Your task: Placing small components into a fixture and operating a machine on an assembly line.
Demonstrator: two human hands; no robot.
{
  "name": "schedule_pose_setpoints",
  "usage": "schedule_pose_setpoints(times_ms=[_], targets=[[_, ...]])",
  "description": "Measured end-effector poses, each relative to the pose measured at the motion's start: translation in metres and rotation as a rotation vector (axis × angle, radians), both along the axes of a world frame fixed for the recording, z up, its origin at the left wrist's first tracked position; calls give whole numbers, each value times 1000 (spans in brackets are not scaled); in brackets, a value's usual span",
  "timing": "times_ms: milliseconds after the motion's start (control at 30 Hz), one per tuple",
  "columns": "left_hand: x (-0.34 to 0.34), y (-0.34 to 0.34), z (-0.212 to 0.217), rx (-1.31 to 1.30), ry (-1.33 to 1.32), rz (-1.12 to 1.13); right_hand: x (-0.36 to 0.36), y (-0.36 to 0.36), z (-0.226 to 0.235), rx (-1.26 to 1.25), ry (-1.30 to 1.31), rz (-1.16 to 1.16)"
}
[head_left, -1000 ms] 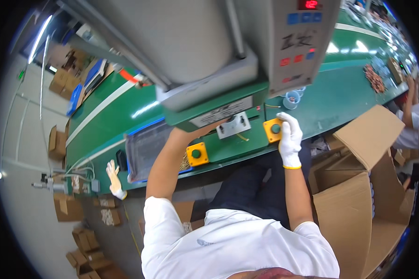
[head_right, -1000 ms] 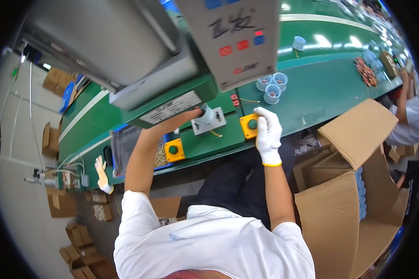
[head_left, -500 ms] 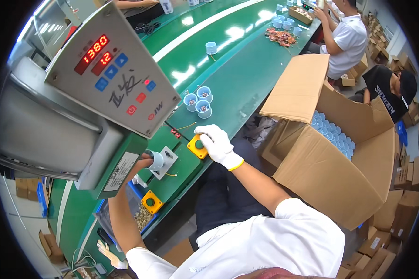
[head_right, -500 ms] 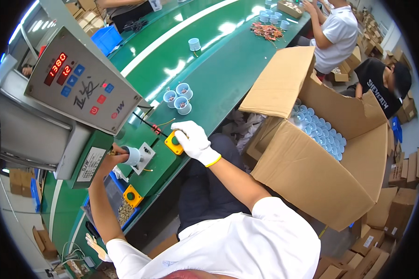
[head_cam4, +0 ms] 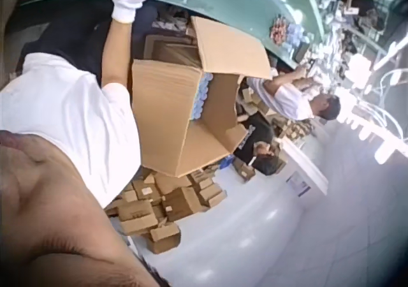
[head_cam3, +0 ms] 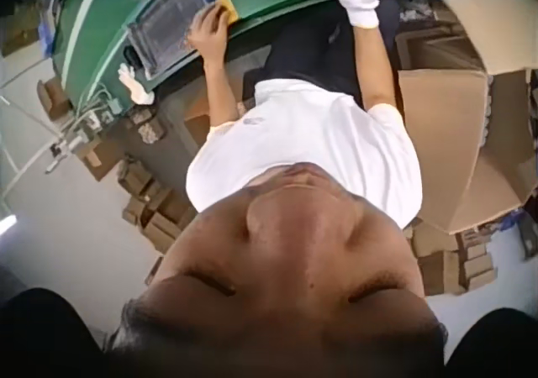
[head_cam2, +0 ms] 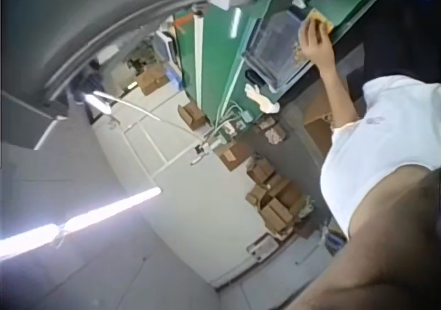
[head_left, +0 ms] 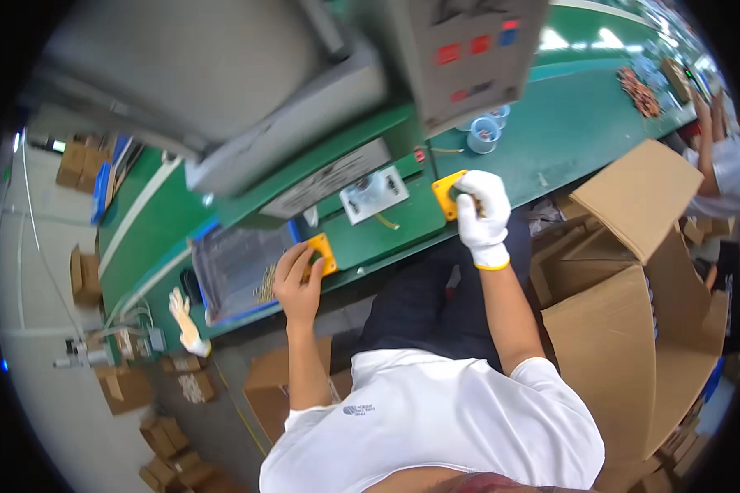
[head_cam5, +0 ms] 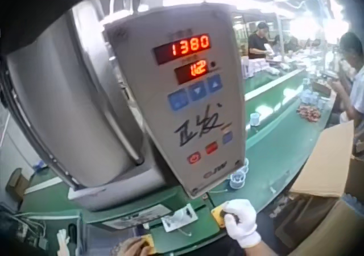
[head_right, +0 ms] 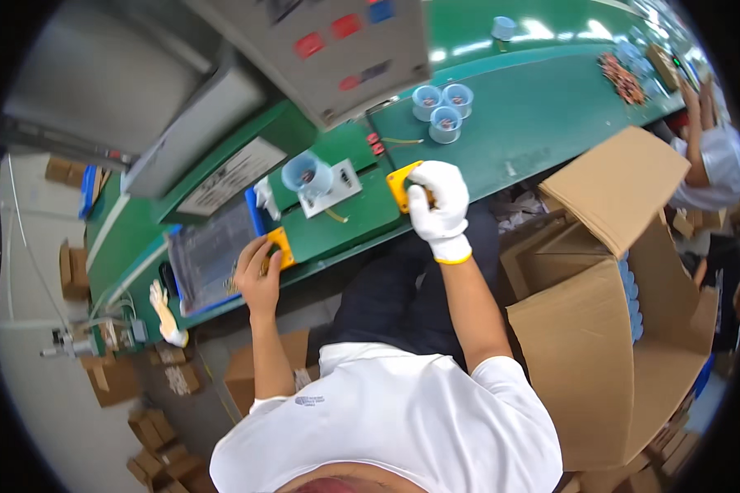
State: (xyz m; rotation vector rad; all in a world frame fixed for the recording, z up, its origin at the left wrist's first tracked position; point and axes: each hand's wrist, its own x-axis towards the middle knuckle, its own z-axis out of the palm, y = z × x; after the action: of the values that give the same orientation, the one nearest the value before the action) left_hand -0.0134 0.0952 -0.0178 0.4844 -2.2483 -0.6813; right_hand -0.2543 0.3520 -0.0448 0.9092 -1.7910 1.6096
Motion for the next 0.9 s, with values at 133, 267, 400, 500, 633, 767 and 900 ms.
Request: schedule_pose_setpoints(times_ms=[133,267,400,500,633,767,900], targets=[[-3,6,9,-295,8,-87,5,7,5,125,120,-18],[-7,1,37,-399,-85,-188,2,10,2,328,224,-68],[25,-60,29,-16,-205,56,2,-1,-25,-174,-257,136],[65,-104,31,82,-463,323,0,3,-23,-246,-484,129],[94,-120,38,83,-845,359,-3,4,-30,-228,-493,134],[90,-111,49,256,-932,176,-4,1,-29,-219,-502,134],[77,-93,36,391,-760,63,-2,2,-30,-240,-524,167]])
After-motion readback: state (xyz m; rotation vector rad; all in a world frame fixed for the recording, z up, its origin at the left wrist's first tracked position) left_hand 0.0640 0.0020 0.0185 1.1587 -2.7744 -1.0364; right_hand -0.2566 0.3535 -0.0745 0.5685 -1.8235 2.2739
